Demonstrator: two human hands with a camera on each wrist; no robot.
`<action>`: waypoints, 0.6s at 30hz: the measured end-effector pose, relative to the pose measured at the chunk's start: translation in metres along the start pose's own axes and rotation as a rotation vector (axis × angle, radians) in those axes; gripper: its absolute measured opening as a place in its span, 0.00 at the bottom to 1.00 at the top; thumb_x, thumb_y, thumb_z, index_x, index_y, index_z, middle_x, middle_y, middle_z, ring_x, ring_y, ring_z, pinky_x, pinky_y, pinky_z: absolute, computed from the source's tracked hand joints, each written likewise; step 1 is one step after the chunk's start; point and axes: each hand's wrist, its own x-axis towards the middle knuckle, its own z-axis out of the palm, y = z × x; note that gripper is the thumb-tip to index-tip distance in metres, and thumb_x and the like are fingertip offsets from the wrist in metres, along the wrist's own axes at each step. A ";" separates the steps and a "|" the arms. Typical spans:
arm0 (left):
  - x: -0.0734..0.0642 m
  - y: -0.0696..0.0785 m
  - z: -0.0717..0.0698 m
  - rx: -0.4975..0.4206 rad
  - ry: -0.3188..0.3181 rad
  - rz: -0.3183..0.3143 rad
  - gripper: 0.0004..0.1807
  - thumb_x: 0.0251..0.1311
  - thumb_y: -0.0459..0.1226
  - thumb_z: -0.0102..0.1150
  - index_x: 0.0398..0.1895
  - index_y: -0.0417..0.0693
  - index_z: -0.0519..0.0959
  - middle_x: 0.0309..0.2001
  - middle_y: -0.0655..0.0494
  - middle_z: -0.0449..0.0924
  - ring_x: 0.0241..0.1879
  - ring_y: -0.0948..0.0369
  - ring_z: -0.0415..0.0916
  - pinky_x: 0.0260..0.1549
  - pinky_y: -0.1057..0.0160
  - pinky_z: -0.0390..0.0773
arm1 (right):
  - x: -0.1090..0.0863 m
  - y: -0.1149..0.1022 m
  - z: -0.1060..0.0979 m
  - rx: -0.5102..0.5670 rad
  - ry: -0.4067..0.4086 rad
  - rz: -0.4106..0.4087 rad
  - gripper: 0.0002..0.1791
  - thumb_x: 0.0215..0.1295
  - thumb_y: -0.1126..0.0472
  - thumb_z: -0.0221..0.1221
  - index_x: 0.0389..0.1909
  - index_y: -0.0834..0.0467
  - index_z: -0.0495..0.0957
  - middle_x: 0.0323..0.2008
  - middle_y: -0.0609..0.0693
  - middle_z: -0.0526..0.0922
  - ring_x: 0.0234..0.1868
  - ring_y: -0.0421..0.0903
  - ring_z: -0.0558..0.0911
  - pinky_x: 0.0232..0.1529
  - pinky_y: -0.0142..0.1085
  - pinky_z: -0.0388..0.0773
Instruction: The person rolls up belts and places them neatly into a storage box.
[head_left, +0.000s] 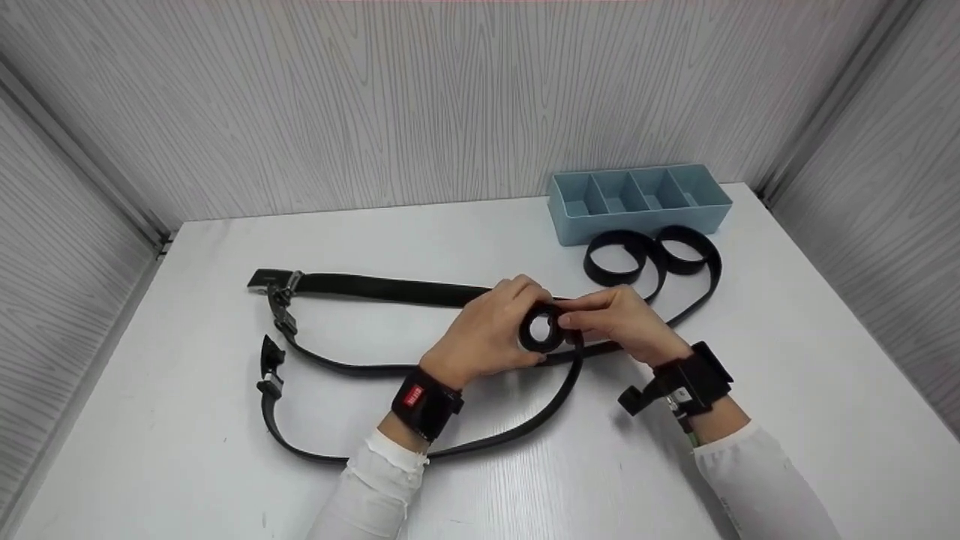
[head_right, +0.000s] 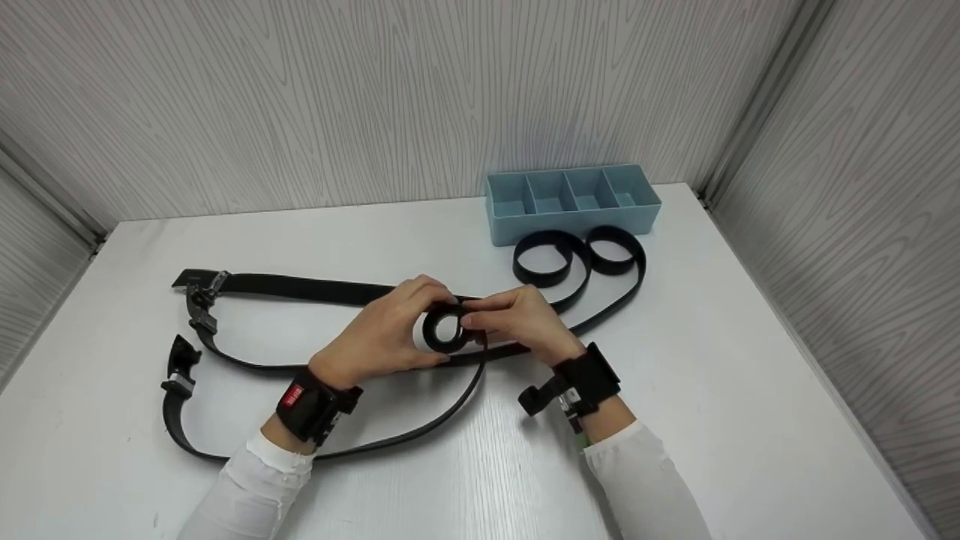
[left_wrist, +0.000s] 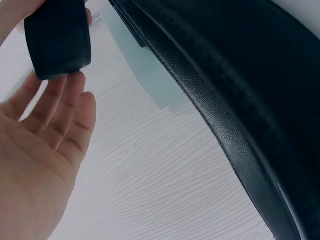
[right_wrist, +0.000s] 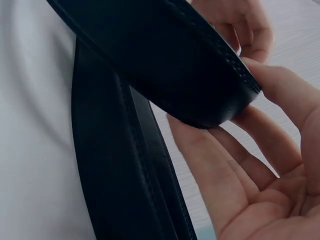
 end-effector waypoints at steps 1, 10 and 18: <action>0.000 0.001 0.000 0.003 -0.008 0.003 0.35 0.44 0.43 0.83 0.57 0.50 0.77 0.54 0.59 0.77 0.50 0.59 0.76 0.51 0.61 0.78 | -0.001 0.000 -0.001 -0.011 -0.003 0.008 0.19 0.63 0.65 0.72 0.55 0.63 0.86 0.51 0.55 0.88 0.46 0.47 0.89 0.45 0.38 0.86; 0.000 0.001 0.002 0.044 0.039 0.007 0.34 0.45 0.45 0.79 0.59 0.54 0.79 0.53 0.58 0.76 0.49 0.57 0.75 0.47 0.60 0.79 | 0.000 0.003 0.004 0.077 0.012 -0.014 0.17 0.65 0.66 0.70 0.54 0.62 0.86 0.50 0.54 0.89 0.45 0.47 0.89 0.46 0.38 0.86; 0.001 -0.001 0.005 0.145 0.140 -0.042 0.33 0.45 0.51 0.76 0.54 0.48 0.77 0.49 0.55 0.74 0.44 0.58 0.75 0.42 0.60 0.81 | 0.004 0.007 0.021 0.217 0.053 -0.083 0.18 0.68 0.66 0.68 0.57 0.63 0.84 0.55 0.57 0.87 0.53 0.50 0.87 0.53 0.42 0.84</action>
